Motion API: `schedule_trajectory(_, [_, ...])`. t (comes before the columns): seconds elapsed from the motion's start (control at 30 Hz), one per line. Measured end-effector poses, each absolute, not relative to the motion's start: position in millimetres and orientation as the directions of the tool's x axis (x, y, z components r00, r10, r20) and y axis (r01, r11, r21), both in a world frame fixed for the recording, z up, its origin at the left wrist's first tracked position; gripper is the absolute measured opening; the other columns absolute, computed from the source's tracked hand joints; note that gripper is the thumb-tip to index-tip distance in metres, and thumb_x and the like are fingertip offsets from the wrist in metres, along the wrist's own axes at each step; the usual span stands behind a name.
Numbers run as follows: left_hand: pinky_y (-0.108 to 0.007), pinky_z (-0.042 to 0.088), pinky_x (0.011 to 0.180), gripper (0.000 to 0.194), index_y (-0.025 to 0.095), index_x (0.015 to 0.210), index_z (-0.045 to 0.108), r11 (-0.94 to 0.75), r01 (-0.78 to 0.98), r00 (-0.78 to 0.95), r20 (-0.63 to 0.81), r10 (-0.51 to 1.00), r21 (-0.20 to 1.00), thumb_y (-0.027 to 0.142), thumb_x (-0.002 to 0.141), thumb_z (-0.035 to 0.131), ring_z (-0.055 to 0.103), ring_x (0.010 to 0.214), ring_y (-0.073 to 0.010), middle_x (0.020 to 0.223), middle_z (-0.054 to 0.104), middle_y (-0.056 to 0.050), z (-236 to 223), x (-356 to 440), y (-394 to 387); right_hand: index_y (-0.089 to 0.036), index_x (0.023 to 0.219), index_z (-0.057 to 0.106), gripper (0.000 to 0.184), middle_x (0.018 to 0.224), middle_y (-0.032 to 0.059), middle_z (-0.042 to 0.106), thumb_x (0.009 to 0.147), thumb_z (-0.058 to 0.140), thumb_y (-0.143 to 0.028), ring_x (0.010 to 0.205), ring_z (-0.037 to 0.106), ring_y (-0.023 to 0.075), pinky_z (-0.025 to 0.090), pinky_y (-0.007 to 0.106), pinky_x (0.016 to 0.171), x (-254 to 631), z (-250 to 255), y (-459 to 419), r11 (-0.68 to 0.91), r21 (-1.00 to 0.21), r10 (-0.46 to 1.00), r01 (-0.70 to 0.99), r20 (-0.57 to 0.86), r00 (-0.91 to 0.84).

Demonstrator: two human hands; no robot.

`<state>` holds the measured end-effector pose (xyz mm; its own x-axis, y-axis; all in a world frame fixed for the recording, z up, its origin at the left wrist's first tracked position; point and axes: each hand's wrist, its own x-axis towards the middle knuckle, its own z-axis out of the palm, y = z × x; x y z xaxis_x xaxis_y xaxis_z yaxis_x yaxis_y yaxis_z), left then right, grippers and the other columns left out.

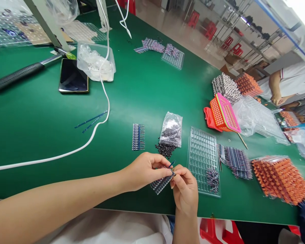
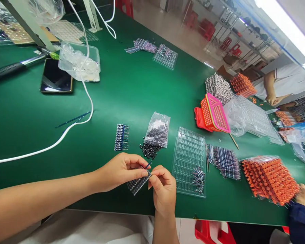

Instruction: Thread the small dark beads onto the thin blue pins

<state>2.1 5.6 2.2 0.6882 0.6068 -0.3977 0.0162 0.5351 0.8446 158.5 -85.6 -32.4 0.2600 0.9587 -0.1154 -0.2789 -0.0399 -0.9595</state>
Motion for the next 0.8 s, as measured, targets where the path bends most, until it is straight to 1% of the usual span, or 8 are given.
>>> schedule_trajectory(0.1, [-0.027,0.050,0.071,0.018,0.014,0.082,0.069,0.516,0.027,0.692,-0.388,0.608,0.856,0.029,0.073,0.074,0.065,0.072,-0.0151,0.074,0.071,-0.001,1.3,1.9,6.0,-0.021,0.077,0.070,0.017,0.068,-0.0024,0.052,0.081,0.075,-0.036,0.056,0.048,0.0091,0.039,0.021,0.050,159.0,-32.8,-85.6,-0.036,-0.961,0.958,-0.273,-0.111,0.264])
schedule_trajectory(0.27, [-0.023,0.045,0.061,0.017,0.015,0.079,0.067,0.419,0.060,0.711,-0.334,0.619,0.906,0.031,0.077,0.070,0.058,0.064,-0.0125,0.067,0.064,0.002,-0.6,-0.7,5.4,-0.021,0.079,0.071,0.014,0.070,-0.0028,0.053,0.080,0.077,-0.033,0.055,0.048,0.0080,0.038,0.020,0.049,161.4,-34.7,-86.7,-0.058,-0.946,0.962,-0.318,-0.138,0.236])
schedule_trajectory(0.37, [-0.023,0.044,0.061,0.017,0.014,0.080,0.067,0.352,0.085,0.728,-0.299,0.616,0.932,0.032,0.081,0.067,0.055,0.064,-0.0124,0.070,0.063,0.001,-0.5,-2.6,5.0,-0.021,0.079,0.071,0.014,0.071,-0.0029,0.053,0.078,0.079,-0.033,0.054,0.048,0.0078,0.038,0.020,0.049,162.8,-36.1,-86.9,-0.083,-0.935,0.967,-0.345,-0.160,0.200])
schedule_trajectory(0.47, [-0.023,0.042,0.059,0.018,0.014,0.081,0.067,0.319,0.110,0.738,-0.292,0.608,0.941,0.032,0.082,0.065,0.053,0.063,-0.0119,0.070,0.062,0.001,0.9,-3.1,4.9,-0.021,0.078,0.071,0.017,0.070,-0.0027,0.053,0.076,0.080,-0.035,0.054,0.047,0.0082,0.038,0.020,0.047,163.1,-36.2,-86.6,-0.095,-0.934,0.970,-0.345,-0.164,0.178])
schedule_trajectory(0.67, [-0.022,0.039,0.056,0.018,0.015,0.076,0.064,0.293,0.120,0.726,-0.285,0.626,0.949,0.032,0.081,0.064,0.049,0.059,-0.0108,0.065,0.057,0.003,5.0,-2.3,5.1,-0.021,0.077,0.072,0.017,0.069,-0.0022,0.053,0.075,0.080,-0.036,0.055,0.048,0.0095,0.039,0.021,0.047,161.8,-33.7,-86.2,-0.072,-0.954,0.966,-0.291,-0.139,0.218])
schedule_trajectory(0.8, [-0.022,0.039,0.056,0.019,0.014,0.077,0.065,0.247,0.142,0.723,-0.271,0.636,0.958,0.032,0.082,0.062,0.049,0.059,-0.0110,0.066,0.058,0.002,7.2,-3.2,5.3,-0.022,0.077,0.072,0.015,0.069,-0.0025,0.052,0.077,0.079,-0.035,0.055,0.048,0.0090,0.039,0.021,0.048,161.3,-33.3,-86.3,-0.062,-0.955,0.968,-0.291,-0.128,0.214])
